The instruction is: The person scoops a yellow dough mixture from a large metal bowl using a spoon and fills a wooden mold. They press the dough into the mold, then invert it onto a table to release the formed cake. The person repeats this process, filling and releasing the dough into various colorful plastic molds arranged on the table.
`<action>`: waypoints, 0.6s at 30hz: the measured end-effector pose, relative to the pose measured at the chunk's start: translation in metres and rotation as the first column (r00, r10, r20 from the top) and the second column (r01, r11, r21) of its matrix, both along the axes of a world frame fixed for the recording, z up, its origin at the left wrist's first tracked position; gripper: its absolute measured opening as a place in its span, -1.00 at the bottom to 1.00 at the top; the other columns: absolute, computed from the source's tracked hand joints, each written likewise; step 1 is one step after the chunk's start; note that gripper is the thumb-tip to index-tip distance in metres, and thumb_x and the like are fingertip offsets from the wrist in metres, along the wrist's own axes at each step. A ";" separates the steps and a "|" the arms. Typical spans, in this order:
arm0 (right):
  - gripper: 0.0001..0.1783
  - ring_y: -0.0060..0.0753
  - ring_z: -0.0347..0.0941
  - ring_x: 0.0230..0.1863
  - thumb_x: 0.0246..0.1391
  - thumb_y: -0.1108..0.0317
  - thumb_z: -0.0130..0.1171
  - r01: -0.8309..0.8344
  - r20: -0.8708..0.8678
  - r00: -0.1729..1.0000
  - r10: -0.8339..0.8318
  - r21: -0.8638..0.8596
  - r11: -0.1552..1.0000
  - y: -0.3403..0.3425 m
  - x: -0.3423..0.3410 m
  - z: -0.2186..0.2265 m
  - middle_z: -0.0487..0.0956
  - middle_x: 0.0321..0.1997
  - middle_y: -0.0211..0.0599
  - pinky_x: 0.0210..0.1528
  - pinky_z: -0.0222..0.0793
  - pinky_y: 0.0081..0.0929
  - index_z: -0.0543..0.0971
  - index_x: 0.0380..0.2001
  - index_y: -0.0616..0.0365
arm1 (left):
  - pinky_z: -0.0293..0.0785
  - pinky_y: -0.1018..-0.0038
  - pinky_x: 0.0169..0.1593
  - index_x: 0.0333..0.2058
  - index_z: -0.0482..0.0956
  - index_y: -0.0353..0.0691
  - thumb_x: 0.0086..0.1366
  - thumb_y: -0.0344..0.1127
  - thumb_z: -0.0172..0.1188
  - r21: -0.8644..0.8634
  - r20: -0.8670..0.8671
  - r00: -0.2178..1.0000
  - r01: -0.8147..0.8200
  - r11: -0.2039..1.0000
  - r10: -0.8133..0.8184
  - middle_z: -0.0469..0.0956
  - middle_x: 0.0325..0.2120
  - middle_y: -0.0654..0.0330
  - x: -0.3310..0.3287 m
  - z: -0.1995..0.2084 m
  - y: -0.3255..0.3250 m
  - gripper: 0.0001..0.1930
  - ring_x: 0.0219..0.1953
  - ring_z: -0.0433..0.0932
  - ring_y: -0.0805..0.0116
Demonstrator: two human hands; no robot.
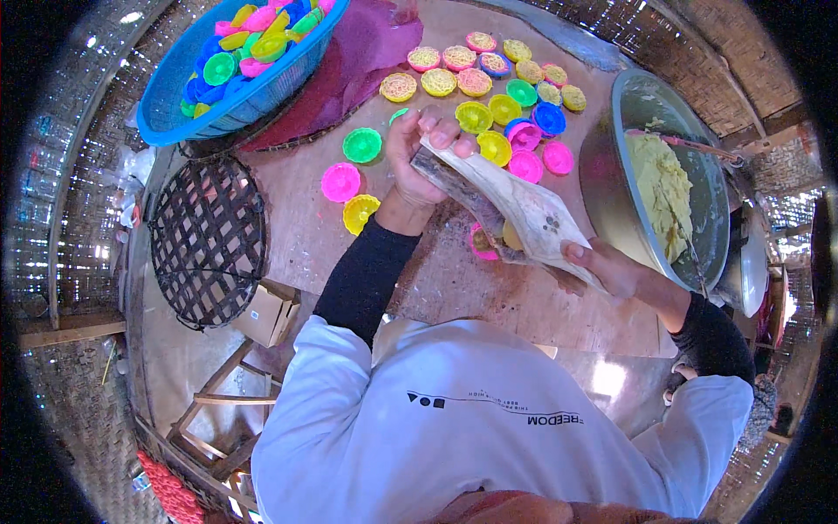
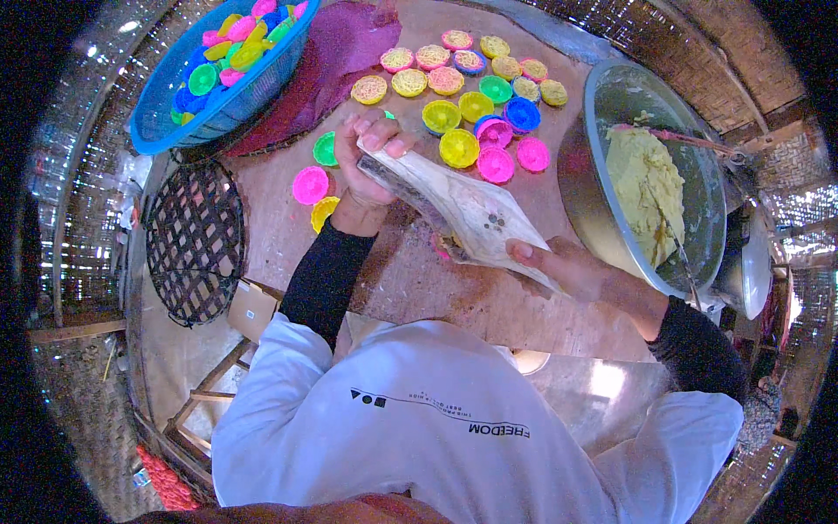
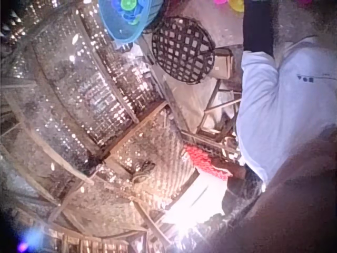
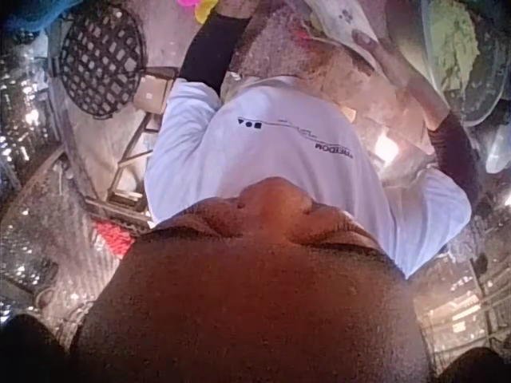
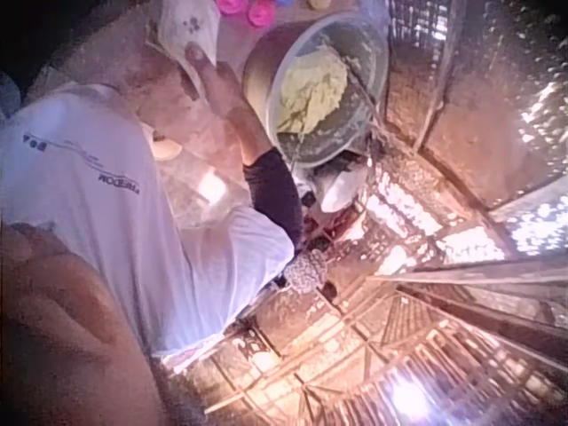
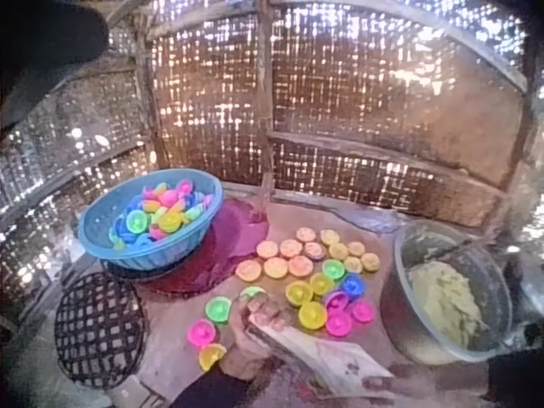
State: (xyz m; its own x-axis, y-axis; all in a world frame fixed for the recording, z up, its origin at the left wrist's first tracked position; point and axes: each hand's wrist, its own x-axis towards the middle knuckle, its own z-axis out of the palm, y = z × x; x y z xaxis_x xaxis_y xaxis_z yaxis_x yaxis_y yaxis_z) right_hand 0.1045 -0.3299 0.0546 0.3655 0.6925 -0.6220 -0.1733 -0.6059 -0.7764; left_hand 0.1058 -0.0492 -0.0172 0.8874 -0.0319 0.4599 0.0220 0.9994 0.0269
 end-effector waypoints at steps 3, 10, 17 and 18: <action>-0.21 -0.54 0.31 -0.59 -0.02 -0.40 -0.24 0.006 -0.021 1.000 -0.007 -0.028 1.000 0.007 -0.001 0.016 0.39 -0.61 -0.36 -0.51 0.23 -0.55 0.44 -0.39 0.25 | 0.35 0.31 -0.26 -0.56 0.42 -0.01 0.25 -0.05 -0.15 -0.003 -0.100 0.995 -0.030 1.000 0.030 0.36 -0.63 0.34 -0.003 0.000 -0.005 -0.70 -0.41 0.39 0.23; -0.27 -0.55 0.32 -0.63 0.02 -0.32 -0.18 0.011 0.147 0.989 0.021 -0.216 0.976 0.008 0.003 0.039 0.41 -0.67 -0.36 -0.56 0.22 -0.54 0.47 -0.55 0.24 | 0.35 0.31 -0.27 -0.58 0.40 -0.01 0.25 -0.06 -0.17 -0.032 -0.112 0.993 -0.050 0.998 0.046 0.35 -0.66 0.35 0.004 -0.011 -0.014 -0.70 -0.43 0.39 0.25; -0.25 -0.57 0.32 -0.69 0.01 -0.33 -0.16 0.058 0.382 0.923 0.039 -0.241 0.969 0.021 -0.003 0.029 0.39 -0.74 -0.38 -0.63 0.21 -0.53 0.46 -0.66 0.25 | 0.34 0.33 -0.32 -0.59 0.35 -0.01 0.24 -0.06 -0.16 0.008 -0.050 0.997 -0.063 0.998 0.063 0.33 -0.70 0.35 0.006 -0.001 0.004 -0.72 -0.47 0.38 0.26; -0.25 -0.57 0.31 -0.70 0.01 -0.33 -0.17 0.036 0.385 0.921 0.052 -0.218 0.975 0.023 -0.003 0.027 0.39 -0.75 -0.38 -0.64 0.21 -0.53 0.45 -0.68 0.25 | 0.31 0.36 -0.32 -0.59 0.33 0.02 0.24 -0.07 -0.15 0.076 -0.060 0.993 -0.097 0.992 0.102 0.32 -0.71 0.40 0.004 0.001 0.007 -0.73 -0.50 0.36 0.33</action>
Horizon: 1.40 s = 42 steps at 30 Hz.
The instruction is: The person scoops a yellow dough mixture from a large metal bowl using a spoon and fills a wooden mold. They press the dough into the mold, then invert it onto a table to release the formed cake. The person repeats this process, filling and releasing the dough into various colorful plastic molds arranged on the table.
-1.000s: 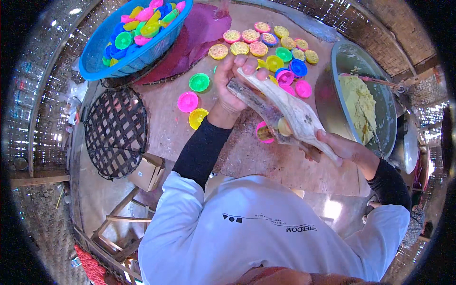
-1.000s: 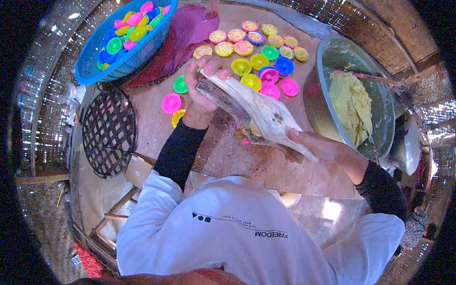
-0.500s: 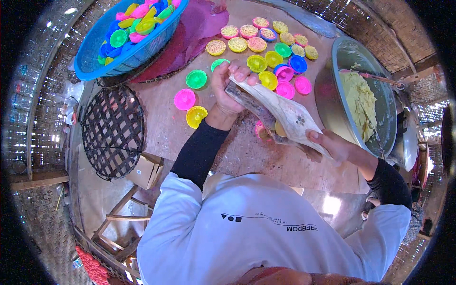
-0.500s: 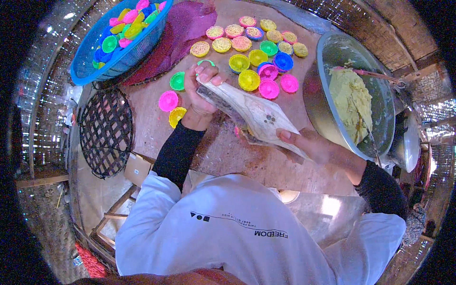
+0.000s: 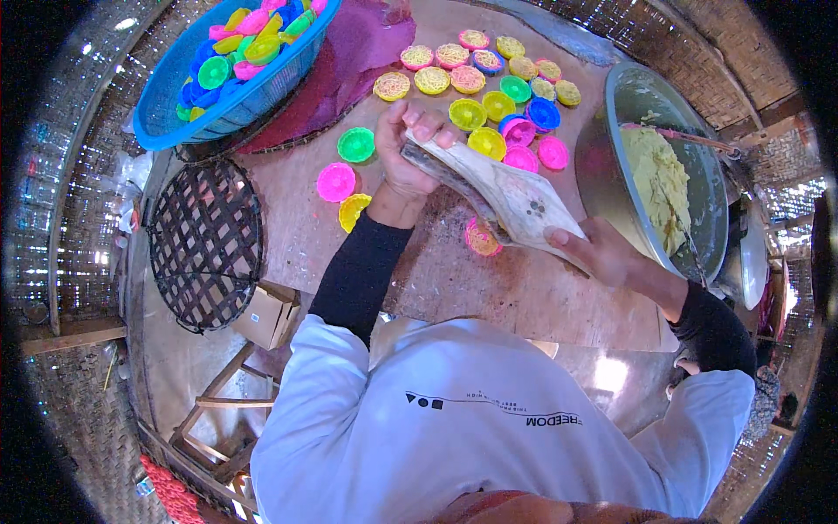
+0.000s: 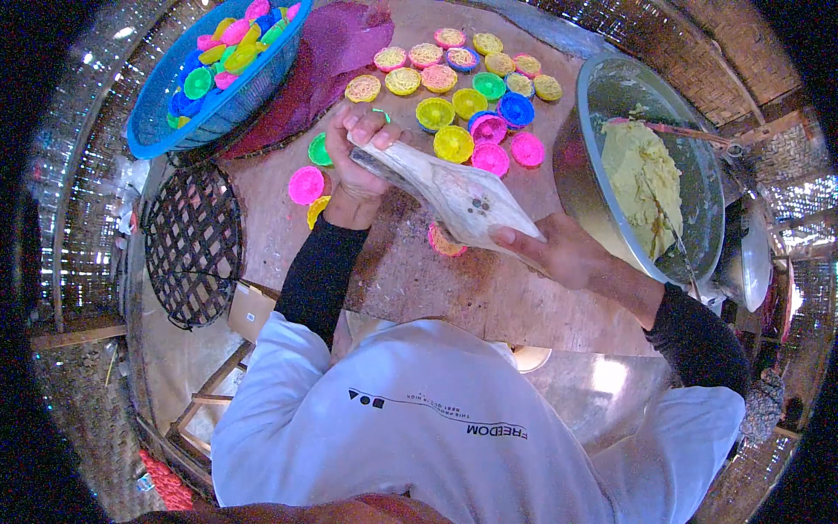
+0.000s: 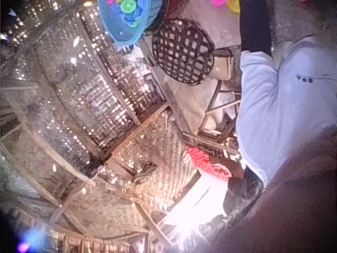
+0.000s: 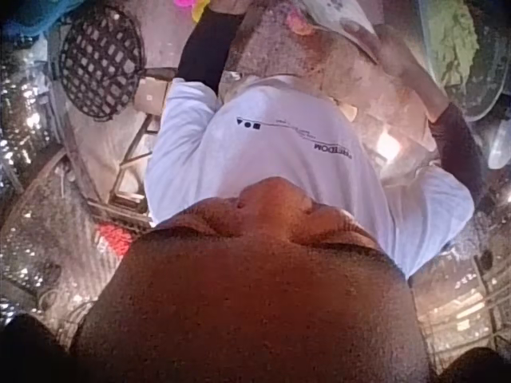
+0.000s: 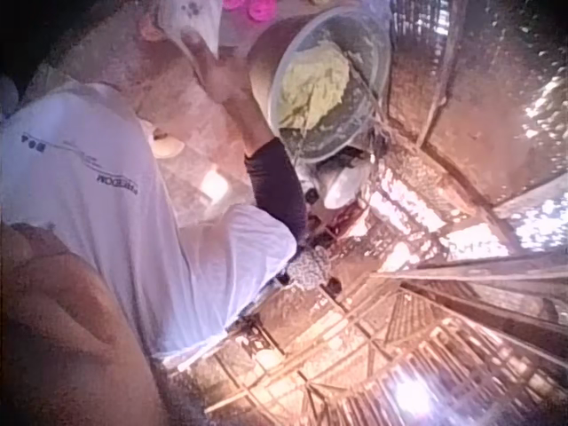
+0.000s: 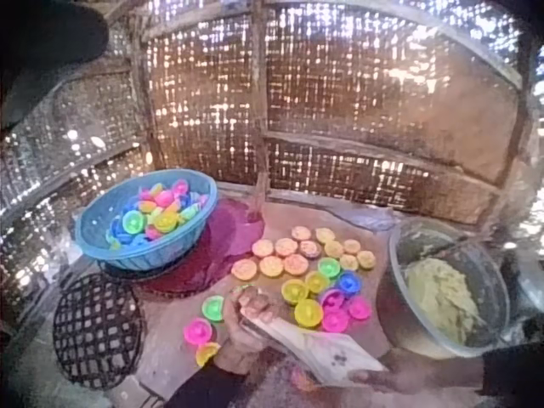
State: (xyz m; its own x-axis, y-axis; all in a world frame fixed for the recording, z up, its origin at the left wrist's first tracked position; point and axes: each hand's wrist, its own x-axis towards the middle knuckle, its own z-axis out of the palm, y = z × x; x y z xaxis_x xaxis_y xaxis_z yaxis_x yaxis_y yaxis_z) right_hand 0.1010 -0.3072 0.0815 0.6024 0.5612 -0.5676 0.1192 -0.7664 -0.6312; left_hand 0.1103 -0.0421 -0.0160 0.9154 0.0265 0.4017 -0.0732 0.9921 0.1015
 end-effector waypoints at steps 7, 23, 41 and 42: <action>-0.23 -0.57 0.30 -0.73 0.03 -0.34 -0.22 0.006 -0.105 0.994 -0.013 -0.069 0.998 0.016 -0.010 0.013 0.35 -0.79 -0.38 -0.67 0.20 -0.53 0.42 -0.76 0.22 | 0.30 0.39 -0.36 -0.60 0.30 0.02 0.24 -0.07 -0.14 0.029 -0.162 0.985 -0.050 0.998 0.054 0.31 -0.72 0.40 -0.013 -0.003 0.006 -0.73 -0.54 0.33 0.35; -0.30 -0.53 0.31 -0.76 0.10 -0.21 -0.16 -0.034 0.029 0.999 0.036 -0.082 0.996 0.008 -0.012 0.019 0.36 -0.82 -0.34 -0.69 0.21 -0.49 0.43 -0.76 0.23 | 0.31 0.35 -0.43 -0.62 0.27 -0.04 0.25 -0.11 -0.19 -0.060 -0.176 0.984 -0.021 0.998 0.010 0.26 -0.73 0.34 -0.009 0.001 -0.005 -0.71 -0.57 0.32 0.29; -0.26 -0.60 0.33 -0.66 -0.04 -0.37 -0.13 0.139 0.003 0.988 -0.156 0.434 0.890 -0.047 -0.021 -0.031 0.40 -0.73 -0.43 -0.67 0.17 -0.60 0.44 -0.69 0.20 | 0.08 0.29 0.11 -0.12 0.35 -0.31 0.29 -0.21 -0.20 0.778 -0.531 0.834 0.409 0.478 0.149 0.33 -0.18 0.01 -0.054 -0.007 -0.073 -0.67 -0.02 0.24 0.17; -0.26 -0.59 0.33 -0.65 -0.04 -0.37 -0.14 0.132 0.018 0.987 -0.157 0.447 0.885 -0.045 -0.021 -0.033 0.40 -0.73 -0.43 -0.66 0.17 -0.60 0.44 -0.68 0.21 | 0.08 0.28 0.10 -0.11 0.35 -0.30 0.28 -0.21 -0.18 0.867 -0.459 0.851 0.367 0.336 0.256 0.31 -0.16 0.00 -0.053 -0.019 -0.071 -0.67 0.00 0.21 0.14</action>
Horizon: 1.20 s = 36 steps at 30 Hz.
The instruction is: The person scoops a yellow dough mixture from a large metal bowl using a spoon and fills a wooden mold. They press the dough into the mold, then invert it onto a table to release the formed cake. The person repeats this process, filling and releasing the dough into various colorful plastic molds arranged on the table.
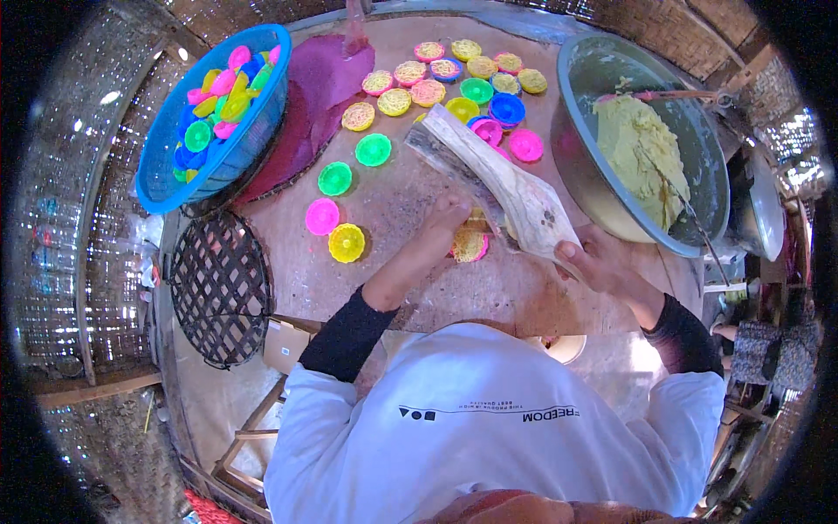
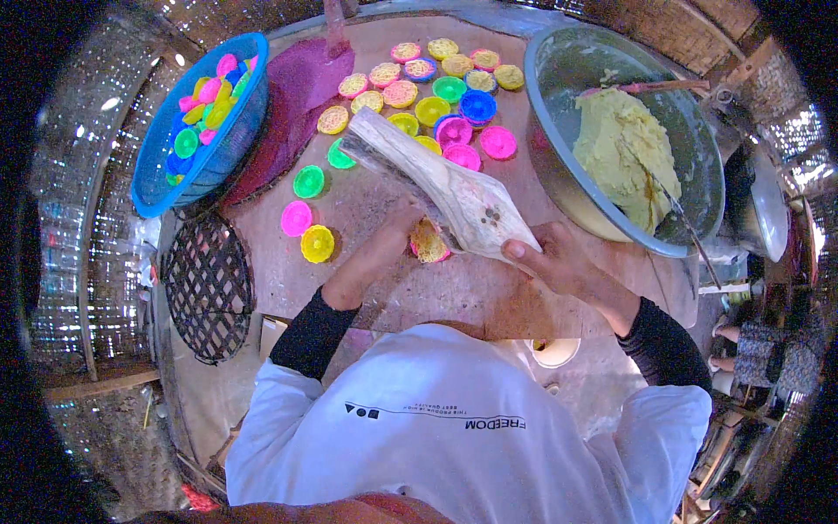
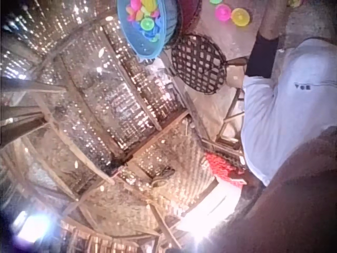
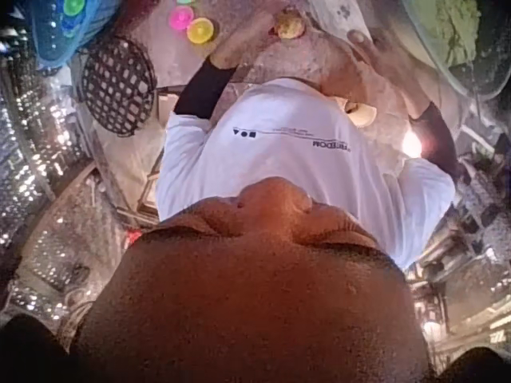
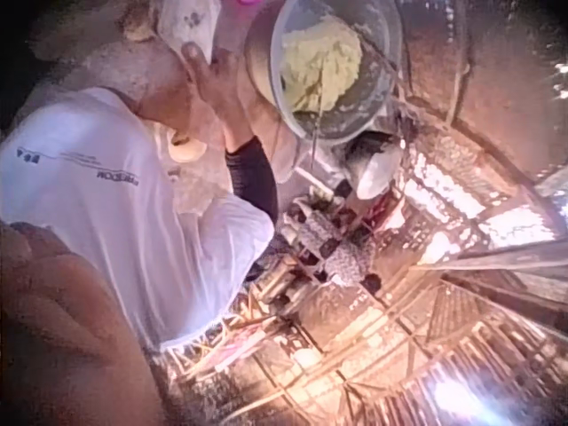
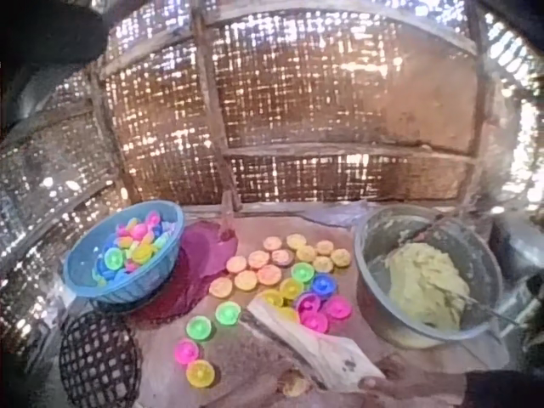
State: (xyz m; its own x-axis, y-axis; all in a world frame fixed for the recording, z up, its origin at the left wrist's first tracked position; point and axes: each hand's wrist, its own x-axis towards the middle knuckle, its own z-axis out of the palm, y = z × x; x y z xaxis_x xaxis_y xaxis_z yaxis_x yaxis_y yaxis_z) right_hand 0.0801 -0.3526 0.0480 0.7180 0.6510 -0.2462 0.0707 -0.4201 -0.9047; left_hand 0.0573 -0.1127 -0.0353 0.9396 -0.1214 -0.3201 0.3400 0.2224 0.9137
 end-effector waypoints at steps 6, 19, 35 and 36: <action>-0.29 -0.62 0.32 -0.65 0.01 -0.32 -0.16 0.102 -0.022 0.995 -0.100 0.142 0.985 -0.002 0.005 -0.020 0.41 -0.69 -0.43 -0.65 0.17 -0.62 0.47 -0.51 0.24 | 0.08 0.13 0.06 -0.01 0.31 -0.23 0.21 -0.23 -0.10 0.851 0.253 0.910 -0.049 0.523 -0.327 0.20 -0.03 0.01 -0.035 -0.005 0.016 -0.61 0.08 0.10 0.00; -0.33 -0.53 0.44 -0.43 0.10 -0.19 -0.15 -0.279 -0.019 0.960 0.281 0.070 0.958 0.056 0.019 -0.012 0.53 -0.43 -0.32 -0.38 0.35 -0.52 0.49 -0.21 0.29 | 0.29 0.21 -0.01 -0.07 0.32 -0.31 -0.12 -0.20 0.34 0.681 0.639 0.744 -0.429 0.593 -0.197 0.36 -0.08 0.02 -0.029 0.072 0.049 -0.38 -0.05 0.37 0.12; -0.64 -0.26 0.41 -0.07 -0.05 0.27 0.11 -0.325 0.815 0.470 0.340 -0.198 0.925 0.095 0.053 -0.127 0.50 -0.12 -0.19 0.00 0.28 -0.39 0.49 -0.12 0.06 | 0.39 0.51 -0.13 -0.16 0.38 -0.37 -0.13 -0.55 0.31 0.057 0.555 0.576 -0.746 0.663 0.600 0.48 -0.26 0.17 -0.066 0.065 0.082 -0.52 -0.24 0.46 0.42; -0.64 -0.24 0.40 -0.05 -0.08 0.32 0.11 -0.304 0.799 0.505 0.328 -0.191 0.933 0.096 0.053 -0.130 0.51 -0.14 -0.19 0.01 0.29 -0.39 0.49 -0.13 0.03 | 0.39 0.51 -0.13 -0.16 0.39 -0.37 -0.13 -0.56 0.31 0.033 0.552 0.566 -0.749 0.662 0.612 0.48 -0.26 0.17 -0.065 0.065 0.081 -0.53 -0.24 0.46 0.43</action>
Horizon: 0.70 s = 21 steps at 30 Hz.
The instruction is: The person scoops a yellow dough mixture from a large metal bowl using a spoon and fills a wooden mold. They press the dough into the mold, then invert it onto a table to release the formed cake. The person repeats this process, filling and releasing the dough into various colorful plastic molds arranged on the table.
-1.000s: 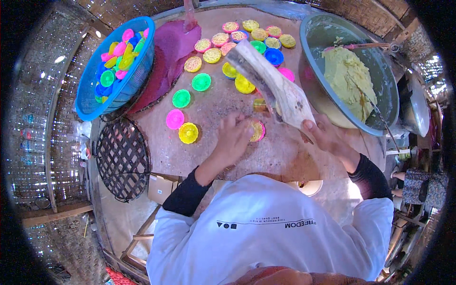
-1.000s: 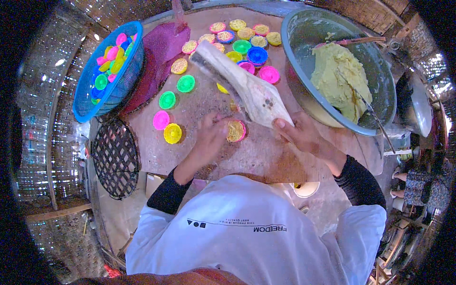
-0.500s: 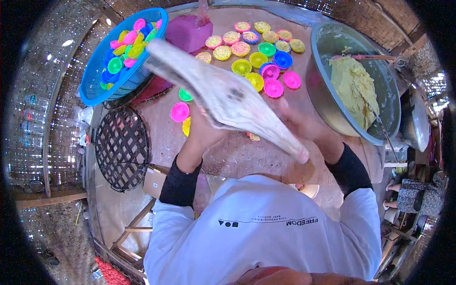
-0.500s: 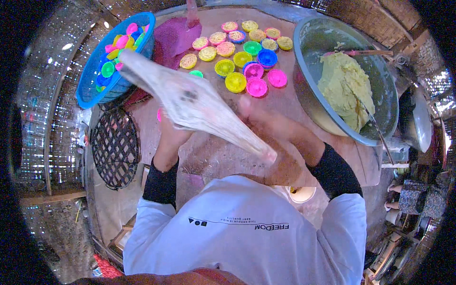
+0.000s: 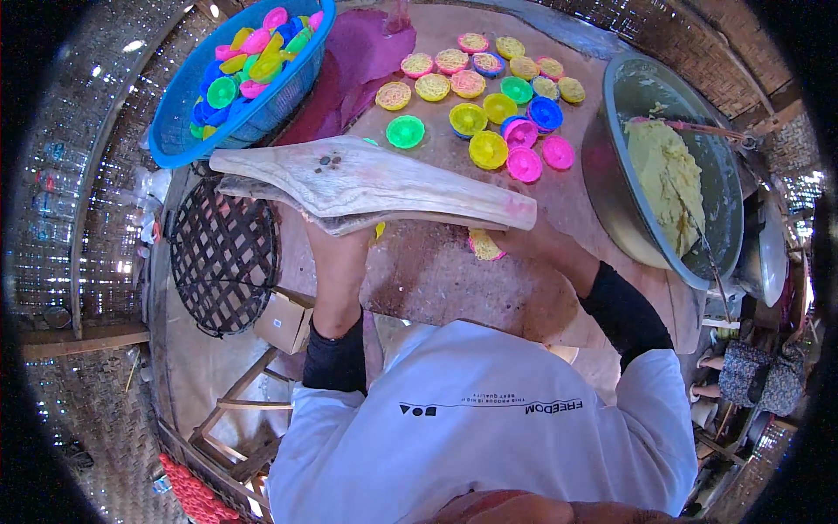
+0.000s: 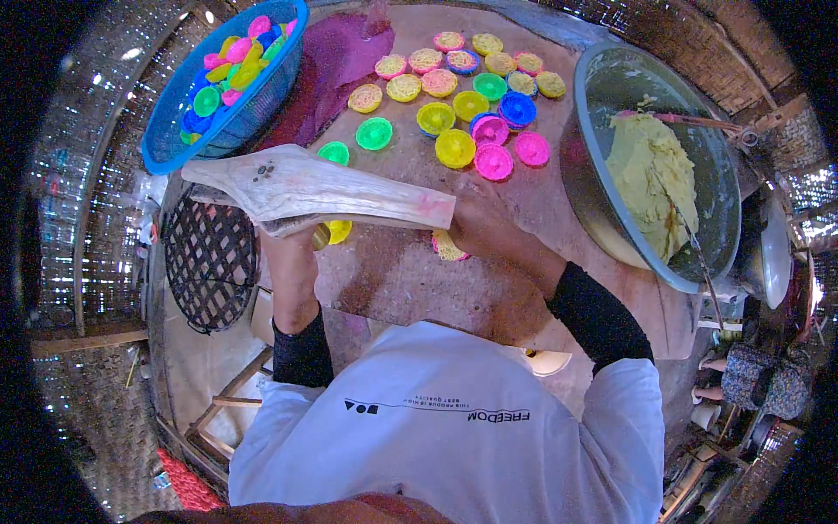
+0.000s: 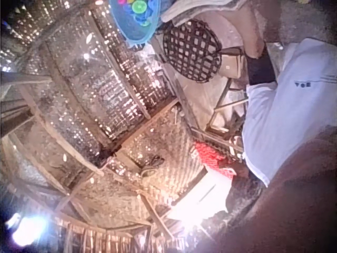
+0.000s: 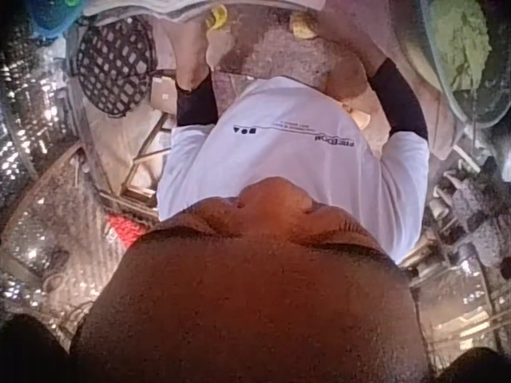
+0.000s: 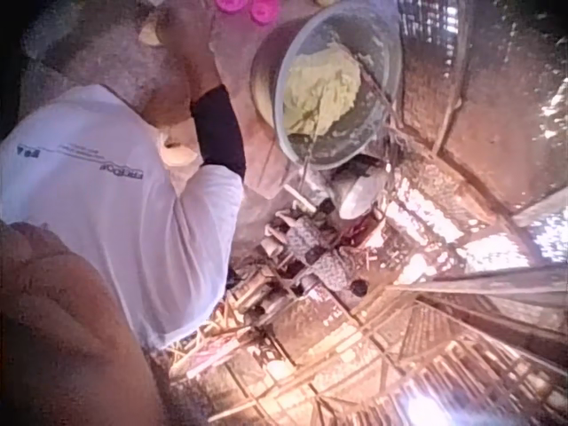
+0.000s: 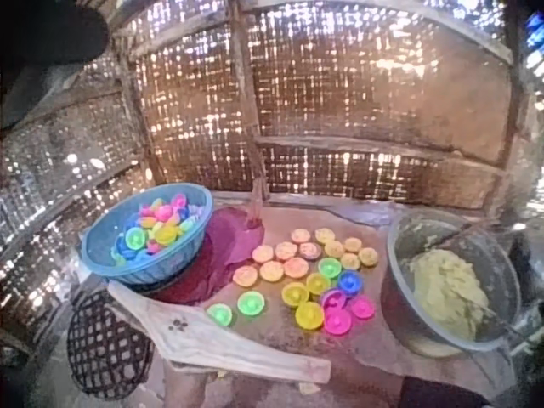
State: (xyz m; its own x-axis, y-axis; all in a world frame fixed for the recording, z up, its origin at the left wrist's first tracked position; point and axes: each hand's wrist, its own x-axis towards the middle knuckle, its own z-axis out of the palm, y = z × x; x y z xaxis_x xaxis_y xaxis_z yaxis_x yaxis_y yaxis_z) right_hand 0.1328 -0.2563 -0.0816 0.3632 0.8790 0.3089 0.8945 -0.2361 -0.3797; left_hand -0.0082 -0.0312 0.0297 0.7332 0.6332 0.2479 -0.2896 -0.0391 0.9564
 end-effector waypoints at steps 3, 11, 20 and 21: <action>-0.67 -0.18 0.39 -0.05 -0.09 0.38 0.07 0.104 -0.335 0.938 -0.084 0.044 0.994 0.011 -0.012 0.016 0.51 -0.17 -0.15 0.02 0.29 -0.38 0.49 -0.16 0.09 | 0.39 0.52 -0.14 -0.18 0.40 -0.36 -0.12 -0.57 0.31 -0.018 -0.015 1.000 0.019 1.000 -0.020 0.49 -0.28 0.18 0.002 0.003 0.000 -0.55 -0.26 0.47 0.44; -0.62 -0.06 0.36 -0.04 -0.12 0.47 -0.02 0.009 -0.301 0.951 -0.066 -0.187 0.982 0.011 -0.021 0.047 0.45 -0.11 -0.08 0.04 0.28 -0.37 0.47 -0.13 0.09 | 0.38 0.53 -0.15 -0.22 0.44 -0.35 -0.12 -0.57 0.30 0.020 -0.069 0.998 0.008 1.000 -0.006 0.50 -0.29 0.20 0.006 0.004 0.000 -0.60 -0.26 0.47 0.45; -0.57 -0.21 0.25 0.08 -0.18 0.48 0.07 -0.011 -0.023 1.000 0.010 -0.034 0.999 0.006 -0.027 0.093 0.44 -0.07 -0.22 0.16 0.03 -0.12 0.50 -0.14 -0.07 | 0.38 0.55 -0.17 -0.22 0.44 -0.36 -0.09 -0.58 0.26 0.040 -0.128 0.991 0.039 0.998 -0.034 0.50 -0.29 0.20 0.007 0.006 0.003 -0.62 -0.27 0.47 0.45; -0.58 -0.24 0.22 0.11 -0.18 0.47 0.09 -0.008 -0.054 0.999 0.006 -0.041 0.999 0.006 -0.031 0.095 0.44 -0.06 -0.26 0.17 0.00 -0.10 0.51 -0.14 -0.10 | 0.38 0.55 -0.17 -0.22 0.44 -0.36 -0.09 -0.58 0.26 0.039 -0.121 0.992 0.041 0.998 -0.036 0.50 -0.29 0.20 0.007 0.006 0.003 -0.63 -0.27 0.46 0.45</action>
